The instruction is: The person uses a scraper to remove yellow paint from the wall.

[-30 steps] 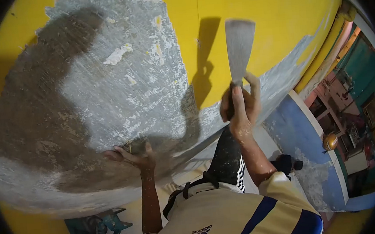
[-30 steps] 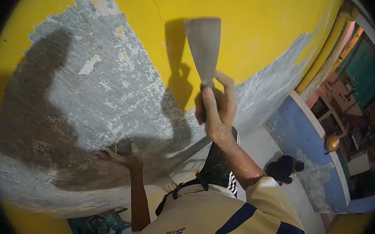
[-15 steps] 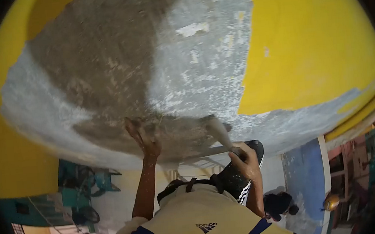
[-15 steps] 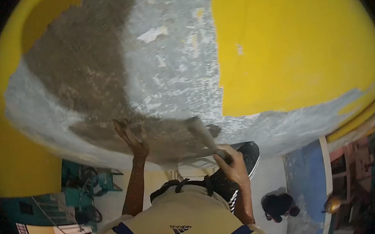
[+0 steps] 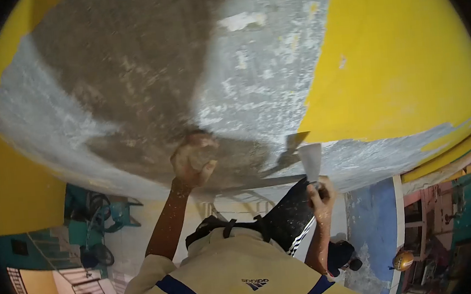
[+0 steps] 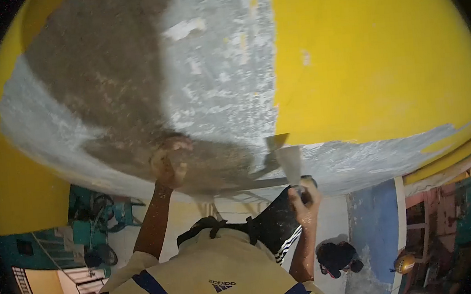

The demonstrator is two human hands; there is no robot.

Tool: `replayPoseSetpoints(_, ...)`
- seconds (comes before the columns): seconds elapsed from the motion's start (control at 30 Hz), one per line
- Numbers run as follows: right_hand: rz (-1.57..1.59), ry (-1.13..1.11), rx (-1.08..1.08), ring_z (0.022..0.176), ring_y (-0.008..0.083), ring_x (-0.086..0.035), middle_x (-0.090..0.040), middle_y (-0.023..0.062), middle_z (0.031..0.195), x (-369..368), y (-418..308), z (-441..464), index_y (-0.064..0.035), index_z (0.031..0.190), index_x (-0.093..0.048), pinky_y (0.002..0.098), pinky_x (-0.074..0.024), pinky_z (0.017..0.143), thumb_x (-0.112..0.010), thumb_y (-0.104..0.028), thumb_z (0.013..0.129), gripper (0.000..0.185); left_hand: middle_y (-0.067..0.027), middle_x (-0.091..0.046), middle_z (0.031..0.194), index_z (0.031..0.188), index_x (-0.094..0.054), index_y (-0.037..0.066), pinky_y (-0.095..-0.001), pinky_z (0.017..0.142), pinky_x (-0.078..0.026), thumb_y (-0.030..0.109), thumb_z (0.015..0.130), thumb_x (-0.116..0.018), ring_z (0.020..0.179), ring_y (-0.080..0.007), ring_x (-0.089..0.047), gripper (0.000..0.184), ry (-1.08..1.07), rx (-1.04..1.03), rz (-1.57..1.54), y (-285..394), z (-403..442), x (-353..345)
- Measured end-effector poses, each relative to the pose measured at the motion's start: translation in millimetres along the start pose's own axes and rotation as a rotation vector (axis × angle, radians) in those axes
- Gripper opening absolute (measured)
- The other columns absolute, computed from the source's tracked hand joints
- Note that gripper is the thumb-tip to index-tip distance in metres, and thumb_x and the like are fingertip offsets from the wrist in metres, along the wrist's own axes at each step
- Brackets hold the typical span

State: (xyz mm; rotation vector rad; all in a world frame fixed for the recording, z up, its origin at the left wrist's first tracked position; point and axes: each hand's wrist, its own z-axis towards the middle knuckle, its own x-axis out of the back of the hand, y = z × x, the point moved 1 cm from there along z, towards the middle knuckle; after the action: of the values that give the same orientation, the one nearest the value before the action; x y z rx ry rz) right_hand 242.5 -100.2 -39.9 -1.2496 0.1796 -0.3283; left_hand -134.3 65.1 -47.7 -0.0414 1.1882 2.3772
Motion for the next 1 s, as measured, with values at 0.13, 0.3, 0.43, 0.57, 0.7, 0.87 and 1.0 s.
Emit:
replayPoseSetpoints(0.13, 0.136, 0.018, -0.022, 0.054, 0.0072, -0.05, -0.057, 0.0014, 0.071, -6, -8, 3, 0.0017, 0.102, -0.065, 0.0236, -0.0395, 0.05, -0.072, 0.0, 0.088, 0.015, -0.0079, -0.062, 0.109, 0.126, -0.057, 0.0, -0.0332, 0.09, -0.049, 0.049, 0.1, -0.058, 0.086, -0.0148, -0.053, 0.056, -0.017, -0.105, -0.175, 0, 17, 4)
replayPoseSetpoints(0.3, 0.278, 0.037, 0.013, 0.051, 0.0094, -0.051, -0.059, 0.0038, 0.067, 4, 11, 14, 0.0042, 0.092, -0.067, 0.0263, -0.0405, 0.046, -0.067, 0.003, 0.09, 0.003, 0.0017, -0.046, 0.069, 0.103, -0.064, -0.002, -0.0252, 0.056, -0.028, 0.049, 0.096, -0.064, 0.059, -0.007, -0.034, 0.051, 0.335, -0.407, 0.274, 15, 26, -44)
replayPoseSetpoints(0.43, 0.192, -0.092, 0.034, 0.049, 0.0122, -0.052, -0.059, 0.0061, 0.063, 22, 18, 35, 0.003, 0.092, -0.07, 0.0266, -0.0408, 0.045, -0.066, -0.005, 0.093, 0.009, 0.0028, -0.044, 0.066, 0.099, -0.064, -0.002, -0.0242, 0.053, -0.027, 0.044, 0.099, -0.061, 0.058, -0.0065, -0.033, 0.046, 0.372, -0.48, 0.592, 23, 31, -49)
replayPoseSetpoints(0.57, 0.154, -0.19, 0.079, 0.049, 0.0137, -0.053, -0.06, 0.0074, 0.062, 35, 28, 59, 0.0027, 0.095, -0.072, 0.0263, -0.0412, 0.045, -0.067, -0.008, 0.094, 0.012, -0.0005, -0.05, 0.068, 0.098, -0.064, -0.002, -0.0252, 0.054, -0.034, 0.031, 0.102, -0.056, 0.06, -0.008, -0.041, 0.034, 0.53, -0.432, 0.54, 19, 23, -47)
replayPoseSetpoints(0.7, 0.168, -0.215, 0.026, 0.052, 0.0113, -0.055, -0.062, 0.0063, 0.064, 38, 27, 75, 0.0064, 0.093, -0.071, 0.0264, -0.0437, 0.048, -0.067, 0.003, 0.088, 0.007, -0.0012, -0.054, 0.07, 0.098, -0.066, 0.0, -0.0271, 0.055, -0.036, 0.037, 0.106, -0.052, 0.059, -0.0082, -0.043, 0.041, 0.593, -0.42, 0.606, 24, 32, -61)
replayPoseSetpoints(0.87, 0.197, -0.265, -0.132, 0.052, 0.0107, -0.055, -0.061, 0.0057, 0.064, 23, 17, 75, 0.0052, 0.097, -0.07, 0.0263, -0.0431, 0.048, -0.066, -0.001, 0.092, 0.009, -0.0043, -0.057, 0.071, 0.089, -0.065, -0.001, -0.0273, 0.054, -0.038, 0.021, 0.106, -0.05, 0.06, -0.0102, -0.045, 0.031, 0.318, -0.596, 0.988, 39, 47, -64)
replayPoseSetpoints(1.0, 0.233, -0.435, -0.151, 0.048, 0.0083, -0.052, -0.061, 0.0043, 0.065, 3, -28, 72, 0.0028, 0.103, -0.068, 0.0241, -0.0395, 0.045, -0.062, -0.01, 0.1, 0.015, -0.0021, -0.052, 0.068, 0.08, -0.062, -0.001, -0.0278, 0.052, -0.036, 0.015, 0.103, -0.054, 0.059, -0.0089, -0.039, 0.028, 0.344, -0.634, 0.969, 30, 49, -65)
